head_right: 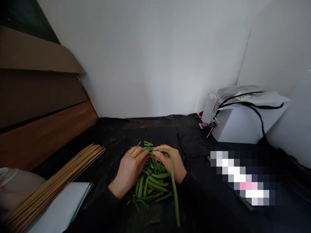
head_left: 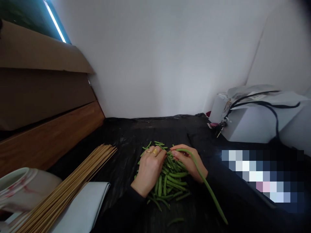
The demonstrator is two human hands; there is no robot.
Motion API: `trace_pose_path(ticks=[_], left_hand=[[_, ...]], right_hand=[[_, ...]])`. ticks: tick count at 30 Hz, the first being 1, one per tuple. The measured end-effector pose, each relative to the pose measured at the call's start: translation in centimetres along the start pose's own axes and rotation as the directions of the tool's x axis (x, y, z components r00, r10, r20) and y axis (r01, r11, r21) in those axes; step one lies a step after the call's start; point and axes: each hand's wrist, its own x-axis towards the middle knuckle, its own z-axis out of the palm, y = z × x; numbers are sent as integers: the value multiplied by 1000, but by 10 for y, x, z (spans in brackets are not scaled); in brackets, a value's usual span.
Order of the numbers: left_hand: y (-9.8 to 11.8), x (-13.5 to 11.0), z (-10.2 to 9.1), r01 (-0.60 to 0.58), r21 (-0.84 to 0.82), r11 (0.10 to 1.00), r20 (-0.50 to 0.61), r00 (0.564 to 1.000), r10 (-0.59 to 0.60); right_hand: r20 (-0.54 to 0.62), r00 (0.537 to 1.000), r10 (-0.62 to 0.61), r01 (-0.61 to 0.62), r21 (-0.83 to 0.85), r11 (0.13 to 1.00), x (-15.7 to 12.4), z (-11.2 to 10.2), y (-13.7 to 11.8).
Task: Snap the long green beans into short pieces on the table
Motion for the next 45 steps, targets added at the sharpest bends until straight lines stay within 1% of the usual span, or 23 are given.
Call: trace_pose_path(ticks=[3,5,7,10,12,14,18,25,28,30,33,34,36,38,41,43,45], left_hand=[[-2,0,1,-10,-53,999,-17,1000,9],[-3,1,0,-19,-126,992,-78,997,9],[-3,1,-1,-33,-202,979,-146,989,4],[-1,0,-4,-44,-285,957,-201,980,-14],[0,1,-5,-38,-333,942,-207,978,-33],[2,1,-6,-37,-375,926,-214,976,-47],[4,2,-6,-48,-437,898,-233,971,-62],[6,-1,-4,-45,-497,866,-260,960,-100],[9,0,-5,-46,-528,848,-270,956,-116],[13,0,-6,-47,-557,829,-255,960,-116],[18,1,-9,-65,-588,806,-224,971,-86],[20,1,-9,-66,-594,802,-222,971,-84],[20,2,-11,-56,-599,799,-233,967,-107],[17,3,-12,-25,-591,806,-256,953,-159],[8,6,-12,48,-545,837,-281,930,-235],[1,7,-10,95,-501,860,-248,936,-248],[-5,6,-6,125,-453,883,-165,961,-221]], right_hand=[[-29,999,39,-36,79,996,2,-2,3],[-55,996,74,-62,191,980,3,-2,6],[-48,990,131,-108,334,937,4,-1,9],[33,976,216,-201,519,831,3,2,11],[91,965,247,-252,593,765,3,3,11],[137,953,270,-294,632,717,2,3,10],[199,936,290,-348,658,668,2,2,11],[263,916,302,-400,649,647,1,3,12],[279,915,291,-403,658,636,-1,5,14],[309,908,285,-420,650,634,-3,7,15],[363,886,287,-460,622,634,-4,9,14],[360,886,292,-461,620,635,-3,9,13],[302,902,308,-431,631,644,0,5,10],[250,911,328,-409,649,642,3,0,8],[227,909,350,-409,648,642,6,-4,7],[211,910,356,-404,634,659,6,-4,9],[173,917,360,-384,628,676,6,-3,10]])
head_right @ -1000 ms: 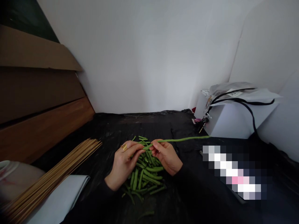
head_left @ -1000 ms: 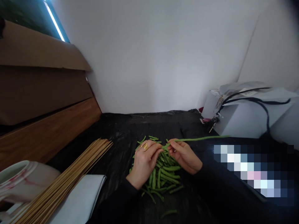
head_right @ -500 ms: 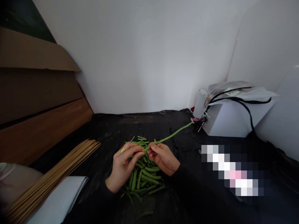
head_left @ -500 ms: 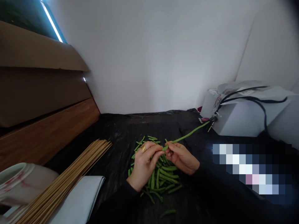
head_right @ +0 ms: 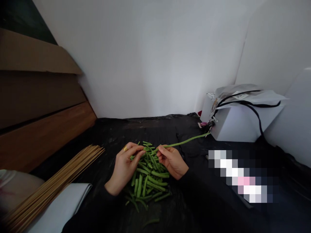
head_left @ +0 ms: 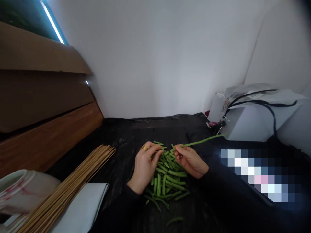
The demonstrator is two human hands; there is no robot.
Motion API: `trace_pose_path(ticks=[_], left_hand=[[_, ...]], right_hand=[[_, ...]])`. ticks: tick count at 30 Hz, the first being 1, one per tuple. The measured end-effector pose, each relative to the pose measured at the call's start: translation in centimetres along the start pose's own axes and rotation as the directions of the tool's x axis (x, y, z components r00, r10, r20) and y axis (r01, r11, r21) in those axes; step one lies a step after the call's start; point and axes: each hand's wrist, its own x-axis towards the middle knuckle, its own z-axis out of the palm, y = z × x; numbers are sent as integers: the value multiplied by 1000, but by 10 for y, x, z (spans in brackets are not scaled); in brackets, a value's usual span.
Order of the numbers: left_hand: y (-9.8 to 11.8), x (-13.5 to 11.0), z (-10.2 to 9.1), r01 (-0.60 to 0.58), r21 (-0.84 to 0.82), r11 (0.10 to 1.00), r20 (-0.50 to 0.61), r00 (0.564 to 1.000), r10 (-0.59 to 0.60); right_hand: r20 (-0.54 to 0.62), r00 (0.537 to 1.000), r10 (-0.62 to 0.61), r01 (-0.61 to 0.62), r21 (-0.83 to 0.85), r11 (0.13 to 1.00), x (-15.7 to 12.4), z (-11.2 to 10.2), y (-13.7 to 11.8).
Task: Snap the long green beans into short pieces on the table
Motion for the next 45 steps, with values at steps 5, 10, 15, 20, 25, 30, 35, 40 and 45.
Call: trace_pose_path(ticks=[5,10,15,20,25,30,35,40,45], left_hand=[[-7,-6,4,-48,95,994,137,990,35],[0,-8,6,-136,126,983,120,985,121],[0,-5,4,-118,180,976,108,989,100],[-2,-3,0,-60,235,970,68,997,45],[2,-3,0,-51,294,954,37,998,42],[5,-5,1,-88,273,958,99,993,63],[0,-6,4,-96,232,968,140,988,64],[0,-4,4,-153,136,979,231,966,119],[8,-3,0,-126,-16,992,205,971,126]], right_hand=[[-53,996,-75,71,-73,995,-1,3,6],[18,992,-122,123,-219,968,-2,6,13],[-35,980,-195,178,-276,944,-2,3,8],[-120,956,-269,228,-280,933,0,-2,0],[-81,936,-342,279,-420,864,-4,4,2],[7,931,-366,321,-496,807,-9,12,5],[57,922,-382,354,-521,777,-12,14,8],[61,926,-372,348,-518,782,-8,11,4],[59,972,-225,232,-323,917,-4,6,5]])
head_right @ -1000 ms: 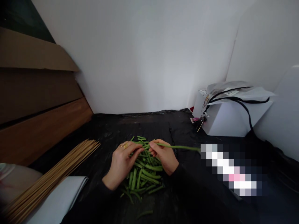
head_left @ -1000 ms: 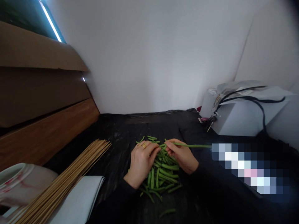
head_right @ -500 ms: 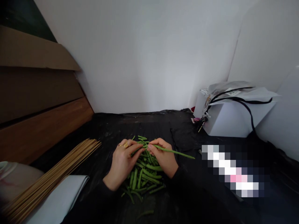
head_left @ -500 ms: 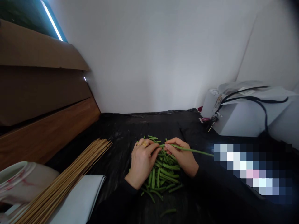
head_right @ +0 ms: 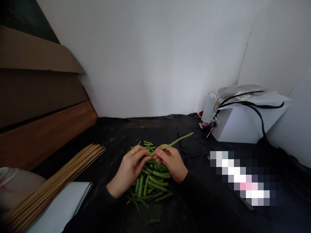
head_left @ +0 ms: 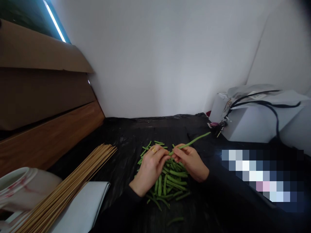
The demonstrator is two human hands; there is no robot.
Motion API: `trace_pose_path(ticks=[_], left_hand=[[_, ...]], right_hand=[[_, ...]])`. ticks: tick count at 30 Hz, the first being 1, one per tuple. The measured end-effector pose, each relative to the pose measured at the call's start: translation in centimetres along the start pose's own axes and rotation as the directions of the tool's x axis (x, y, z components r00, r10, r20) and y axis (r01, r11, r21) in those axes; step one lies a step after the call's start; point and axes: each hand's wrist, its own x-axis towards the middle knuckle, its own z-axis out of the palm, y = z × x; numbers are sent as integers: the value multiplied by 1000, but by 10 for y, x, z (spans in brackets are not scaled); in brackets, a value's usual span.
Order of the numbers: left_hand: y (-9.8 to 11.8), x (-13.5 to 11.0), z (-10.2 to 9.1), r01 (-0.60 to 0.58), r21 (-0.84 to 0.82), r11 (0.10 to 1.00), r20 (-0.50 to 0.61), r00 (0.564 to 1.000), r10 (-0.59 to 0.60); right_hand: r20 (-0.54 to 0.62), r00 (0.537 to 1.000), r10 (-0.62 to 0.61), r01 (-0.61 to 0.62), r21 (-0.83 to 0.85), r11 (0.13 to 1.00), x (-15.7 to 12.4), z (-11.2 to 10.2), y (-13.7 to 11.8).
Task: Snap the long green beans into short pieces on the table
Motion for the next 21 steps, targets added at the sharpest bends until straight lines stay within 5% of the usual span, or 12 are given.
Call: trace_pose_path(ticks=[4,10,21], left_hand=[[2,1,-2,-19,-88,996,-28,999,17],[1,-2,-3,-79,-72,994,-34,996,77],[1,-6,4,-123,-43,991,-114,986,117]], right_hand=[[118,983,142,-165,216,962,-4,2,-2],[231,945,230,-293,291,911,-7,1,-7],[246,932,266,-340,342,876,-6,0,-5]])
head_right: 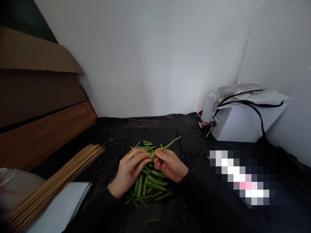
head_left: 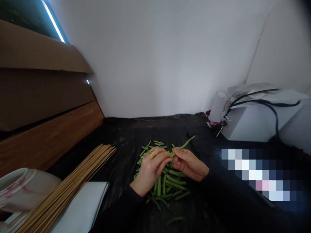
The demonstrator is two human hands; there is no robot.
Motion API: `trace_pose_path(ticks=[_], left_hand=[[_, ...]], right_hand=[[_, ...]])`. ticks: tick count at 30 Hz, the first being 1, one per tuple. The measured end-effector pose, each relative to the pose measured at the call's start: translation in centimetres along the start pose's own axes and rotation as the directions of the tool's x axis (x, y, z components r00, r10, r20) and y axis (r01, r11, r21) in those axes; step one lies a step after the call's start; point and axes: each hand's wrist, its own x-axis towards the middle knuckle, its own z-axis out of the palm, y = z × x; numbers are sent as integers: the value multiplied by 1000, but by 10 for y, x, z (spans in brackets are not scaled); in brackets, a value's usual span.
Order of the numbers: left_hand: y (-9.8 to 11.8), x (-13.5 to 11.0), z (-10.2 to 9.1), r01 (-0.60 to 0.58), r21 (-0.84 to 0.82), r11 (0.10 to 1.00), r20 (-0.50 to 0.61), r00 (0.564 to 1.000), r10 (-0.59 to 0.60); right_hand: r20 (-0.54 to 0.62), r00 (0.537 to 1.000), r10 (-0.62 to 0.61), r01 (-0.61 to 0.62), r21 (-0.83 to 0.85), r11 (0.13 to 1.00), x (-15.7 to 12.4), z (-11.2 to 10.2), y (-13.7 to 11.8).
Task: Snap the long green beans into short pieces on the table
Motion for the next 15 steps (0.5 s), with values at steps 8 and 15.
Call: trace_pose_path(ticks=[8,15], left_hand=[[-4,2,1,91,-28,995,111,990,-88],[0,1,-3,14,-8,1000,147,989,-13]], right_hand=[[-23,995,-98,96,-62,993,2,-1,-4],[24,999,-47,49,-59,997,0,-1,-2]])
